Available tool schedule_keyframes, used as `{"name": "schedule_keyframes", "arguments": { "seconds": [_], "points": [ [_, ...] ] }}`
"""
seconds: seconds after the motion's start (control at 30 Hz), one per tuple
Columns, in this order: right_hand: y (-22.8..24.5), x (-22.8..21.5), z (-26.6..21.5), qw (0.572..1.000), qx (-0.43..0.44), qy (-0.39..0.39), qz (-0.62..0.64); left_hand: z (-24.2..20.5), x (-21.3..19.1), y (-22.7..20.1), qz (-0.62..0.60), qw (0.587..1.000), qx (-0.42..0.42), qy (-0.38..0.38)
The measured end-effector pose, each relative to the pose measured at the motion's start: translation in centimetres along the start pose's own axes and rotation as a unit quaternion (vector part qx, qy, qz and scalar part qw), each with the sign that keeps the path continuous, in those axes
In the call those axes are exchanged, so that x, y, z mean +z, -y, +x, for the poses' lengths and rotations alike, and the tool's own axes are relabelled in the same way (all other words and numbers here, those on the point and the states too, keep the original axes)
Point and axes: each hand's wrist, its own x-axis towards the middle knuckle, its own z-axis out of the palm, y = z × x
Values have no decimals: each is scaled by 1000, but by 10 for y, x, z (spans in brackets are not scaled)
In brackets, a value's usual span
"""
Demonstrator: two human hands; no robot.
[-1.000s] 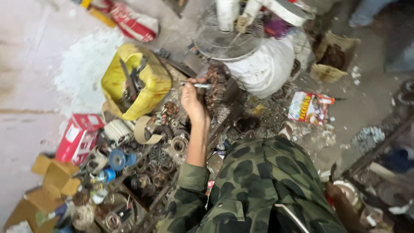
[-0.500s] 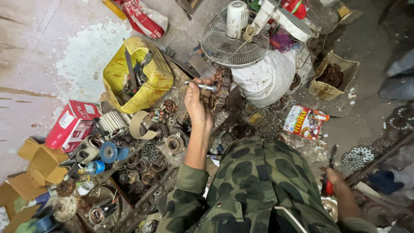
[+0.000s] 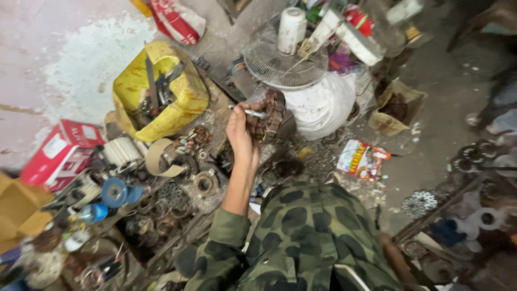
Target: The person uses pliers to cut copper windings from a circular metal stator component. They hold the stator with one hand and repeatedly snip the windings with the other, working over a cluttered workbench.
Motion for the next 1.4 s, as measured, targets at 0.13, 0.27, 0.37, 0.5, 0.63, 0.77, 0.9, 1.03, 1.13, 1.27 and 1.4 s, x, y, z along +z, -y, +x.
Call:
{"name": "schedule_keyframes", "arguments": {
  "seconds": [0.13,0.27,0.37,0.5,0.63,0.77,0.9,1.03,1.13,1.27,1.4],
  "points": [
    [-14,3,-2,998,-66,1,-12,4,0,19,267,949,132,100],
    [-19,8,0,989,-143,19,-27,2,-2,40,402,912,70,48],
    [-8,12,4,998,-66,-17,-13,2,-8,53,422,903,75,25],
    [0,16,3,997,-8,-32,62,3,-24,66,407,903,138,23],
    [27,23,9,994,-32,-35,101,10,-34,70,410,898,156,39],
    [42,29,30,992,-71,-39,92,10,-39,77,409,898,152,49],
    [47,27,60,991,-123,-44,-8,11,-37,75,408,906,99,52],
    [57,31,74,986,-157,-53,-26,29,-41,55,511,826,179,156],
    [73,41,56,967,-239,-24,-90,52,-45,42,562,770,230,197],
    [125,61,8,916,-336,55,-211,68,-42,46,586,753,142,265],
    [193,87,-29,862,-375,109,-324,67,-39,56,591,756,150,239]
  ]
}}
